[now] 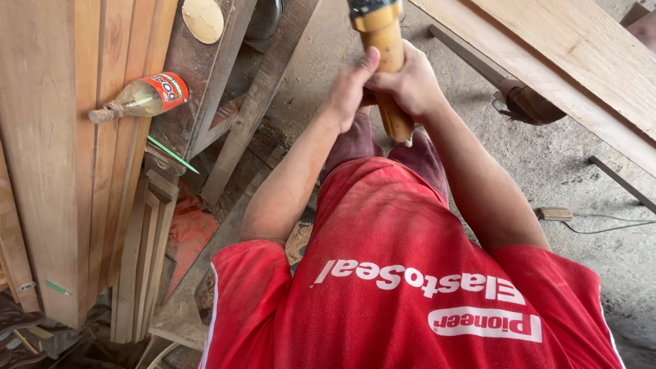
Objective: The person uses an electric sander to smooth the surface of a long wooden plank. They hold the plank with one hand and guide the sander along its length with the other, moving back and forth repeatedly.
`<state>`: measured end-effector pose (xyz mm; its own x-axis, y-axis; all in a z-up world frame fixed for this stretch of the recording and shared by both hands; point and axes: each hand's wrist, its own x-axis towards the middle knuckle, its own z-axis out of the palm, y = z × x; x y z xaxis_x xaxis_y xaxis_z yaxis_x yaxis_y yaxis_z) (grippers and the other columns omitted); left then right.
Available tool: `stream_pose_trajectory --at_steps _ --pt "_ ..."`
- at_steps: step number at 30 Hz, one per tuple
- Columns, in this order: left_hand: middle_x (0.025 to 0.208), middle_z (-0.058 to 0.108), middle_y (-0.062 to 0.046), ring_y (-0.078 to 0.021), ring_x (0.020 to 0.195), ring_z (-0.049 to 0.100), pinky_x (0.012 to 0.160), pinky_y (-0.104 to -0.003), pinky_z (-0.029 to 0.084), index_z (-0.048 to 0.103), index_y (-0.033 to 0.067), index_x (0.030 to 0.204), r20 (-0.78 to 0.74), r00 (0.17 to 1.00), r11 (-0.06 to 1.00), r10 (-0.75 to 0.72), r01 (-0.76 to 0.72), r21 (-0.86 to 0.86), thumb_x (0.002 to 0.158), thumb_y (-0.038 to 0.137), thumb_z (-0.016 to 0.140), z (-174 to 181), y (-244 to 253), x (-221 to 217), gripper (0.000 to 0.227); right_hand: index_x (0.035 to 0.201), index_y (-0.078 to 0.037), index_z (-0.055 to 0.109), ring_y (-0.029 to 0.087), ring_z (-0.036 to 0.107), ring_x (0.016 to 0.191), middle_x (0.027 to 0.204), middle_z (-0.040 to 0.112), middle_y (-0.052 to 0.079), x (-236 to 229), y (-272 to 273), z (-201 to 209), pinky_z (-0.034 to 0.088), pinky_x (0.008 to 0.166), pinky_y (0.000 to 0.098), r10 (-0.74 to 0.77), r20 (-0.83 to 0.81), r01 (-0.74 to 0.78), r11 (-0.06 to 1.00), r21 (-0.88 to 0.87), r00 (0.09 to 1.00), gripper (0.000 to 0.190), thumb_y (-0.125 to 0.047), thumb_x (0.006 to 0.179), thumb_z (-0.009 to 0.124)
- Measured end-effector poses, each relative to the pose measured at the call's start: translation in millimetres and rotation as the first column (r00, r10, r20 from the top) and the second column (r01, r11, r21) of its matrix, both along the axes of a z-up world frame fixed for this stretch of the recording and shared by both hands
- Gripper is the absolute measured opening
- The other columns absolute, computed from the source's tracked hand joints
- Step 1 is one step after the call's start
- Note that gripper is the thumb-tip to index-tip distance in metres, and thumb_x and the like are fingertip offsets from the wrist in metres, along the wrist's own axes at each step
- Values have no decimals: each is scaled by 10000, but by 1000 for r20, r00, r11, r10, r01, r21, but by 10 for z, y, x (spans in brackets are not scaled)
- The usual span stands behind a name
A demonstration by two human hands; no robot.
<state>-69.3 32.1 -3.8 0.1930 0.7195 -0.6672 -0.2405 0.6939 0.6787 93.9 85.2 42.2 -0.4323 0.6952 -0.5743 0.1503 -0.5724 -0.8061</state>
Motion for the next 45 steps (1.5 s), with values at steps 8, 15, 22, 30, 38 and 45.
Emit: stream_pose_trajectory --at_steps 8,15,22,30,38,45 --pt "1193 748 -222 -305 1165 704 1030 -431 544 706 -46 1250 64 995 997 -75 73 32 877 789 505 -10 53 206 936 1223 -12 560 189 757 915 1056 710 84 109 -26 142 672 867 339 -102 -27 99 991 -88 994 467 -94 812 766" --pt "1097 779 -215 -322 1076 757 1000 -467 592 737 -68 1160 28 1000 1000 -6 6 2 854 787 551 34 109 -9 927 1223 -7 568 190 735 904 1048 707 97 -91 78 84 652 859 343 -54 0 54 997 -57 999 461 -65 811 766" --pt "1203 713 -192 -292 1165 686 1032 -463 559 638 -64 1291 120 993 999 10 -4 -51 847 735 599 165 354 -442 914 1222 -7 572 177 738 932 1052 722 72 -380 239 -18 638 875 328 -69 17 69 997 -21 997 506 -102 794 825" --pt "1201 712 -174 -241 1159 664 1020 -365 538 656 -108 1255 219 974 989 -59 87 -119 966 569 606 85 -29 480 737 1250 -26 591 147 728 966 1084 719 56 491 -280 200 631 882 326 -257 -10 253 958 -131 966 495 -106 814 810" --pt "1285 668 -133 -193 1211 646 1060 -343 524 547 -51 1346 226 966 966 -126 171 -194 983 514 575 46 -400 1247 671 1234 -13 600 143 708 940 1064 713 62 1267 -824 153 610 855 320 -308 107 316 947 -64 945 503 -95 797 834" --pt "1176 717 -168 -210 1080 680 986 -345 539 648 -122 1265 278 902 921 -329 371 -115 1019 523 573 -51 -758 2118 694 1247 -29 607 130 699 971 1096 705 43 2080 -1449 139 605 880 312 -542 53 544 830 -120 839 468 -68 820 796"
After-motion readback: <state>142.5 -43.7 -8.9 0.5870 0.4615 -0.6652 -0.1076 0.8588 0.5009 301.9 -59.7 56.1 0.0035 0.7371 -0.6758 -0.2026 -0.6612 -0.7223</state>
